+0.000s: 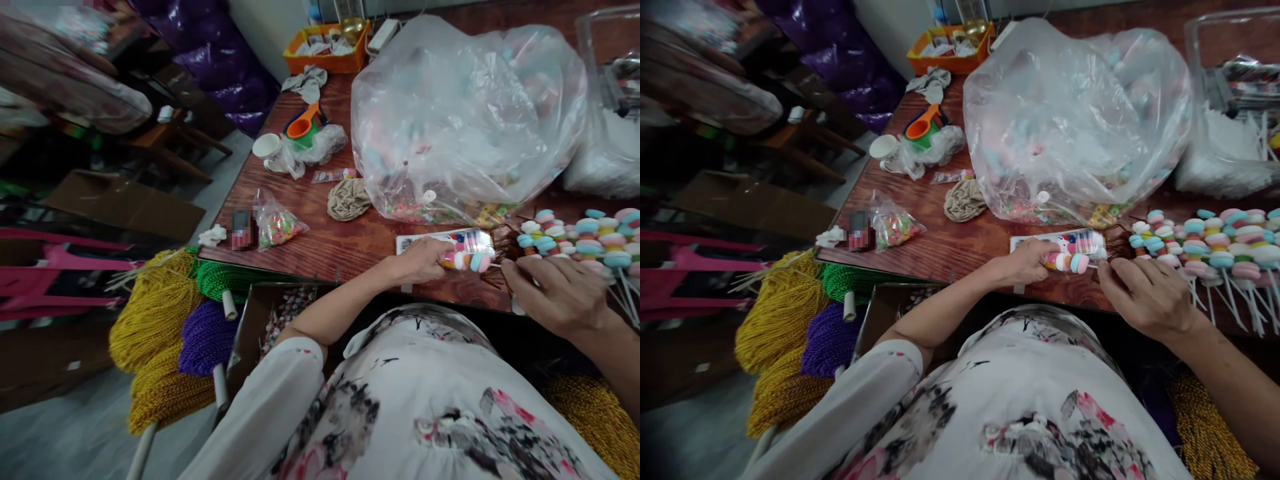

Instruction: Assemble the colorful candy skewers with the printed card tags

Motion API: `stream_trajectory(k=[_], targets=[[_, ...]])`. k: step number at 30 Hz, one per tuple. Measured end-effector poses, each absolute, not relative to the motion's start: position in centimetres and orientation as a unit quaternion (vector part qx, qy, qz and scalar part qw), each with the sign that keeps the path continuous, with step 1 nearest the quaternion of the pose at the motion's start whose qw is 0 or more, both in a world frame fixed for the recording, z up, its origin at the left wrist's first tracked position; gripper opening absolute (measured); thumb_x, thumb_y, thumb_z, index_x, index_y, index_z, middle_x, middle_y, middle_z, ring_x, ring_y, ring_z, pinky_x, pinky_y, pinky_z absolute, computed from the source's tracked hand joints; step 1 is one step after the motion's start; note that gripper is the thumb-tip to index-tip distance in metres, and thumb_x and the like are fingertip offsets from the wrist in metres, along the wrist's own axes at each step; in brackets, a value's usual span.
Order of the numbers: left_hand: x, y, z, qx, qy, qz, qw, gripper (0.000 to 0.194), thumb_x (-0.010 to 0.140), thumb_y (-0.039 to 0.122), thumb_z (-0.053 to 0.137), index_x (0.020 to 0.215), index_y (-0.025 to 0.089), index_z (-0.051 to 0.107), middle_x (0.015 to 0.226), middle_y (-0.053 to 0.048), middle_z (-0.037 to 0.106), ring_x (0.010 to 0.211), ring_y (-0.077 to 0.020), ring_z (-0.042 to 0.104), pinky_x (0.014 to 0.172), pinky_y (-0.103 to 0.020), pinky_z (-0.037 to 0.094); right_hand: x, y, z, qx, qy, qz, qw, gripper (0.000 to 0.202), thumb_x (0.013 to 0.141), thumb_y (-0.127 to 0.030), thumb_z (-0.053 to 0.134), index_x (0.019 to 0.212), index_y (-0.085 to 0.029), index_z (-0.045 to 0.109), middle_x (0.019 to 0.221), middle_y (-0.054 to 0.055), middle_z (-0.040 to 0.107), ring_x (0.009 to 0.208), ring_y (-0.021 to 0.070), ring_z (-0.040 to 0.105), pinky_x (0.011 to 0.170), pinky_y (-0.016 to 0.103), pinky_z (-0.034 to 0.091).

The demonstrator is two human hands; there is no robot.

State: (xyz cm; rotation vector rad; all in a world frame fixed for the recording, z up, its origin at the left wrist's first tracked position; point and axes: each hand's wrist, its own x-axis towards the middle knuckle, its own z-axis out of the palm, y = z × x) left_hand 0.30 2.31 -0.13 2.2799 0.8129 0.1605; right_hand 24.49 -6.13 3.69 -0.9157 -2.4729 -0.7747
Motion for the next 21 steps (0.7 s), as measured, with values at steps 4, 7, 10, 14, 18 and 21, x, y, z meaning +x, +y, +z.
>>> stream_trajectory(k=[4, 7, 10, 14, 18, 21], targets=[[0.4, 1.9, -0.4, 0.894, 0.345, 0.034, 0.285, 0.032, 0.072, 0.017, 0.054, 0.102, 0.016, 0.066, 0.085, -0.007, 0.069, 0.080, -0.0211, 0.062, 0.070, -0.028, 0.042, 23.9, -6.3, 3.4, -0.380, -0.896, -0.173, 0.153, 0.016, 0.084, -0.009, 0.054, 0.086, -0.018, 0.068, 0.070, 0.002, 0.063, 0.064, 0.0135, 0.053, 0.061, 0.029, 0.033], [0.7, 1.6, -0.7, 0.902, 0.347, 0.036, 0.254, 0.034, 0.072, 0.017, 0.054, 0.105, 0.017, 0.065, 0.091, -0.008, 0.069, 0.084, -0.0230, 0.062, 0.070, -0.030, 0.042, 23.1, -6.5, 3.9, -0.413, -0.890, -0.121, 0.151, 0.019, 0.082, -0.005, 0.051, 0.079, -0.018, 0.065, 0.063, 0.000, 0.059, 0.055, 0.0122, 0.046, 0.056, 0.029, 0.027], [0.9, 1.6, -0.9, 0.899, 0.340, 0.049, 0.272, 0.027, 0.079, 0.032, 0.058, 0.101, 0.018, 0.066, 0.088, -0.008, 0.069, 0.080, -0.0219, 0.062, 0.068, -0.029, 0.041, 22.2, -6.6, 4.4, -0.430, -0.879, -0.147, 0.142, 0.017, 0.082, -0.007, 0.053, 0.075, -0.018, 0.063, 0.061, 0.001, 0.059, 0.054, 0.0131, 0.045, 0.055, 0.030, 0.024], [0.7, 1.9, -0.6, 0.893, 0.319, 0.063, 0.311, 0.028, 0.081, 0.044, 0.060, 0.091, 0.018, 0.065, 0.078, -0.003, 0.067, 0.073, -0.0174, 0.061, 0.063, -0.025, 0.037, 21.7, -6.6, 4.2, -0.424, -0.879, -0.172, 0.132, 0.014, 0.081, -0.008, 0.055, 0.075, -0.018, 0.063, 0.059, 0.001, 0.060, 0.053, 0.0154, 0.047, 0.057, 0.031, 0.026], [0.1, 1.8, 0.1, 0.899, 0.336, 0.063, 0.275, 0.031, 0.080, 0.042, 0.062, 0.099, 0.018, 0.064, 0.091, -0.006, 0.070, 0.082, -0.0193, 0.062, 0.066, -0.026, 0.038, 22.1, -6.4, 3.5, -0.439, -0.877, -0.152, 0.122, 0.013, 0.085, -0.014, 0.056, 0.074, -0.018, 0.062, 0.057, 0.003, 0.062, 0.052, 0.0166, 0.047, 0.058, 0.031, 0.026], [0.0, 1.7, 0.4, 0.904, 0.334, 0.046, 0.261, 0.029, 0.077, 0.033, 0.065, 0.100, 0.017, 0.064, 0.091, -0.007, 0.070, 0.080, -0.0200, 0.061, 0.065, -0.027, 0.037, 22.2, -6.2, 3.3, -0.426, -0.884, -0.143, 0.124, 0.013, 0.085, -0.012, 0.056, 0.075, -0.018, 0.062, 0.057, 0.002, 0.062, 0.053, 0.0164, 0.049, 0.060, 0.032, 0.028]])
